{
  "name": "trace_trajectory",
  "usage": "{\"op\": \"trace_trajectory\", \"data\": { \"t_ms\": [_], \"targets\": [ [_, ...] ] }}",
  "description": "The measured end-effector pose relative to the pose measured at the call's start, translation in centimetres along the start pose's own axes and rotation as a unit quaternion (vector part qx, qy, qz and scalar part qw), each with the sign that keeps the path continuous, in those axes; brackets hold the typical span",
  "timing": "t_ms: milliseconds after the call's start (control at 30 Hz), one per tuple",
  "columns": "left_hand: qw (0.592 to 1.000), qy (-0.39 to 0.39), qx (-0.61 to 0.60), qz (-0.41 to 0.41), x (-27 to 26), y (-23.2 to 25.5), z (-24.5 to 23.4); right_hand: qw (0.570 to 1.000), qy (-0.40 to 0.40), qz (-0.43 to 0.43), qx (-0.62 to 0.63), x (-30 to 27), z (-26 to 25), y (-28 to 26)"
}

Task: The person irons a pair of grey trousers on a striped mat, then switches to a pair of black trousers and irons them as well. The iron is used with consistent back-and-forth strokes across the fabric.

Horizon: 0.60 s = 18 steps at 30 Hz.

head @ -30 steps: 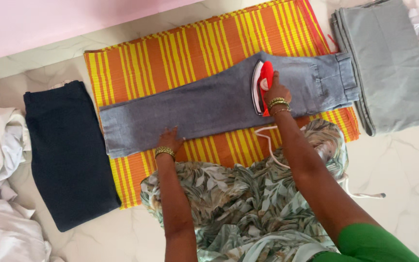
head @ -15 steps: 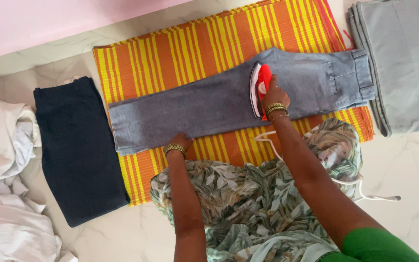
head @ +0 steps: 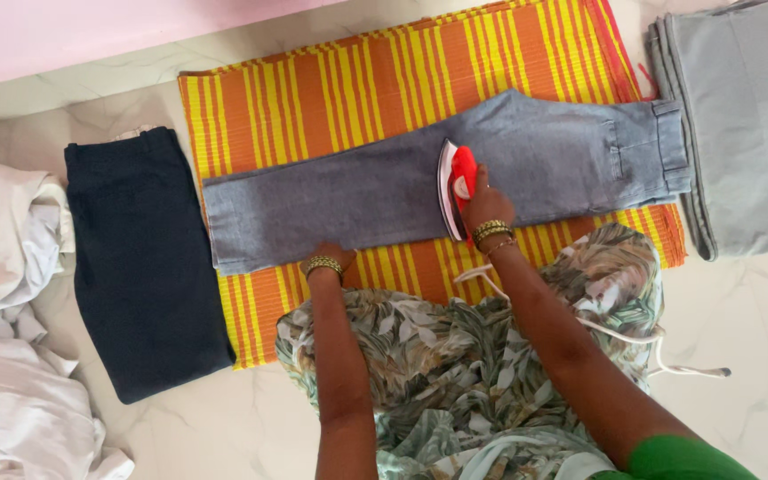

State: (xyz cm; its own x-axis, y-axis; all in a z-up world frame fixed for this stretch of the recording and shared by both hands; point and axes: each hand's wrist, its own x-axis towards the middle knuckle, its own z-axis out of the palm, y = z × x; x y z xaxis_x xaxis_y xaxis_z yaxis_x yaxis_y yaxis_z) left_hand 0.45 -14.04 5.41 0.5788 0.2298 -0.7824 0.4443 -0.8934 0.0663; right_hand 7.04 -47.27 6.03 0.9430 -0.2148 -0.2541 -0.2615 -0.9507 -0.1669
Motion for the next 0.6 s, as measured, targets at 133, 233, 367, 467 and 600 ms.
{"op": "trace_trajectory", "data": {
  "t_ms": [133, 233, 367, 467, 600],
  "targets": [
    [0.999, -0.041, -0.013, -0.018, -1.4, 0.6, -0.8, 1.000, 0.011, 0.002, 0.000, 3.5, -0.6, -1.2],
    [0.999, 0.010, -0.031, 0.007, -1.3, 0.1, -0.3, 1.000, -0.004, 0.001, 0.012, 3.0, -0.7, -1.7],
    [0.995, 0.031, -0.021, 0.092, 1.6, -0.3, 1.2, 0.999, -0.025, -0.033, -0.022, -1.3, -0.1, -2.5],
    [0.986, 0.044, -0.036, 0.158, 3.5, -0.3, 2.5, 0.998, -0.041, -0.034, -0.026, -3.3, 0.2, -4.0],
    [0.982, 0.046, -0.013, 0.183, 4.5, -0.2, 3.2, 0.999, -0.006, -0.046, -0.008, -1.3, 0.7, -5.0]
  ]
}}
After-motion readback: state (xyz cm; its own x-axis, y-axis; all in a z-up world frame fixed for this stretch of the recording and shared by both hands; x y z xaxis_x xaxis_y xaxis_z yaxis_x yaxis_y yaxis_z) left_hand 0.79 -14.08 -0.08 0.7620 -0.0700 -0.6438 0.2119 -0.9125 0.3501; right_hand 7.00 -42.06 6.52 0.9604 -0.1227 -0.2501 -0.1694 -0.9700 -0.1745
